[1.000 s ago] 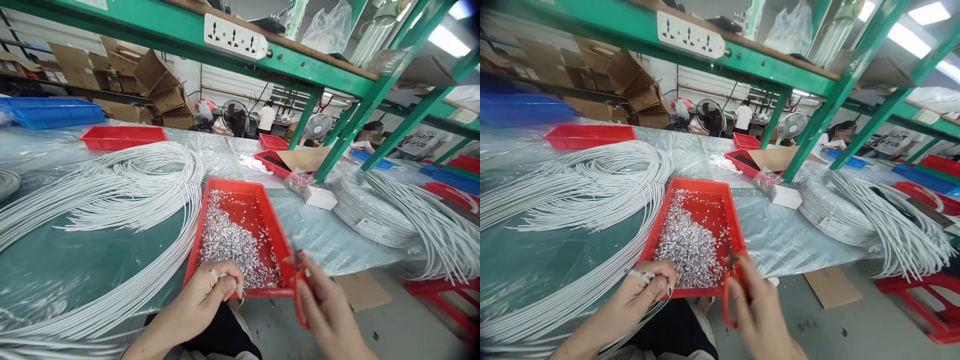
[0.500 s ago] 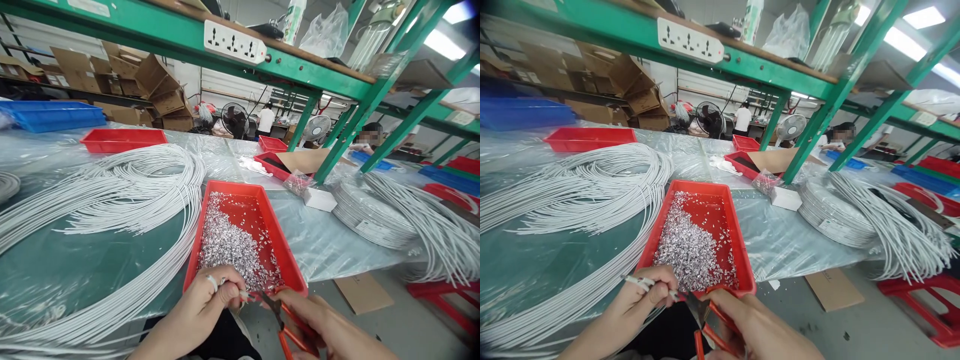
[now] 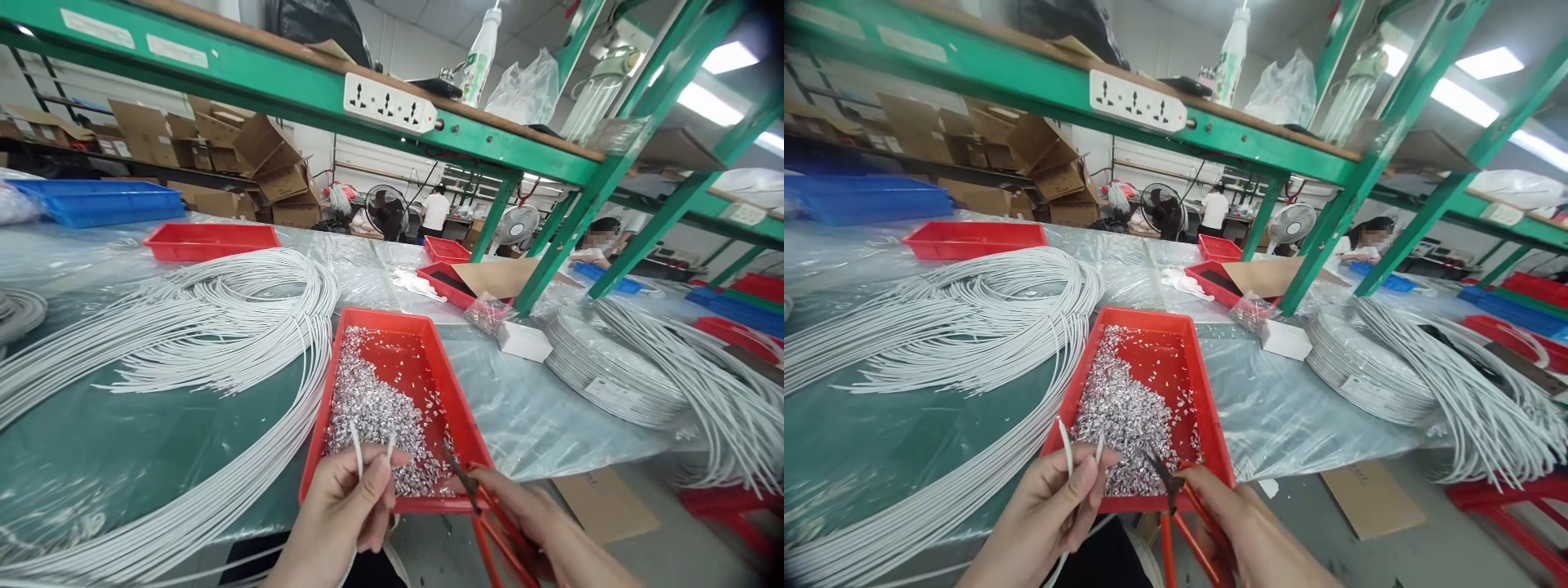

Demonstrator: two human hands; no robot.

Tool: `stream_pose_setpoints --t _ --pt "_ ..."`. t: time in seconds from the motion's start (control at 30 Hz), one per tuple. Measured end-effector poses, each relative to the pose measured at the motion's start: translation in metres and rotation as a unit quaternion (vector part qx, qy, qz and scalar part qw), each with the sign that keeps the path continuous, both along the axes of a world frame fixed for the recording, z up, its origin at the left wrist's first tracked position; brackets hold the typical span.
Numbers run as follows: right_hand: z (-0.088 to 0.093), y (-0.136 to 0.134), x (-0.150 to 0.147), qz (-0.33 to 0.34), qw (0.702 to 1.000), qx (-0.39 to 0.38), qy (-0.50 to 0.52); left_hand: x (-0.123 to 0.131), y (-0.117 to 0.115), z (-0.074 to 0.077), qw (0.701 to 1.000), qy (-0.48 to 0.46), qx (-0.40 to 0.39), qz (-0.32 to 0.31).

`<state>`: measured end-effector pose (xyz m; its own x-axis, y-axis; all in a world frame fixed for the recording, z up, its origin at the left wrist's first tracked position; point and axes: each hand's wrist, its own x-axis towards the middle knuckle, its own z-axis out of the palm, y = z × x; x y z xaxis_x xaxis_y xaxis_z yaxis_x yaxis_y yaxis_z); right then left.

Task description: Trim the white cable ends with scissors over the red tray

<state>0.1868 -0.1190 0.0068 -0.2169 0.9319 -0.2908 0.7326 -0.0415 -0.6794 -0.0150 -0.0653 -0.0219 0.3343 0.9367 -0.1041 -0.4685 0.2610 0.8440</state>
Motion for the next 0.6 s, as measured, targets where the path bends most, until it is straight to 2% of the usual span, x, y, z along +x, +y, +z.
stream_pose_setpoints --t 0.07,0.1,0.2,0.3,0.43,0.47,0.53,0.6 --pt "0.006 0.005 -0.007 0.007 0.999 -0.03 -0.028 -0.001 -0.002 0.0 0.998 0.056 0.031 -0.01" --pt "0.009 0.006 -0.011 0.025 0.999 -0.022 -0.03 -0.002 -0.003 0.0 0.996 0.081 0.044 -0.01" --pt "0.018 0.008 -0.021 0.021 0.999 0.001 -0.043 -0.005 -0.005 -0.002 0.984 0.159 0.085 0.001" --pt "0.02 0.006 -0.022 0.036 0.998 0.021 -0.054 -0.009 -0.001 -0.007 0.97 0.21 0.12 -0.006" --pt "0.018 0.003 -0.016 0.073 0.994 0.031 -0.068 -0.011 0.004 -0.011 0.935 0.239 0.257 -0.052" --pt "0.019 0.003 -0.016 0.069 0.994 0.033 -0.073 -0.01 0.003 -0.011 0.938 0.239 0.247 -0.039" --pt "0.021 0.004 -0.017 0.064 0.994 0.036 -0.083 -0.008 0.001 -0.007 0.968 0.205 0.143 0.032" --pt "0.025 0.005 -0.019 0.068 0.993 0.034 -0.093 -0.007 -0.001 -0.005 0.979 0.173 0.101 0.032"
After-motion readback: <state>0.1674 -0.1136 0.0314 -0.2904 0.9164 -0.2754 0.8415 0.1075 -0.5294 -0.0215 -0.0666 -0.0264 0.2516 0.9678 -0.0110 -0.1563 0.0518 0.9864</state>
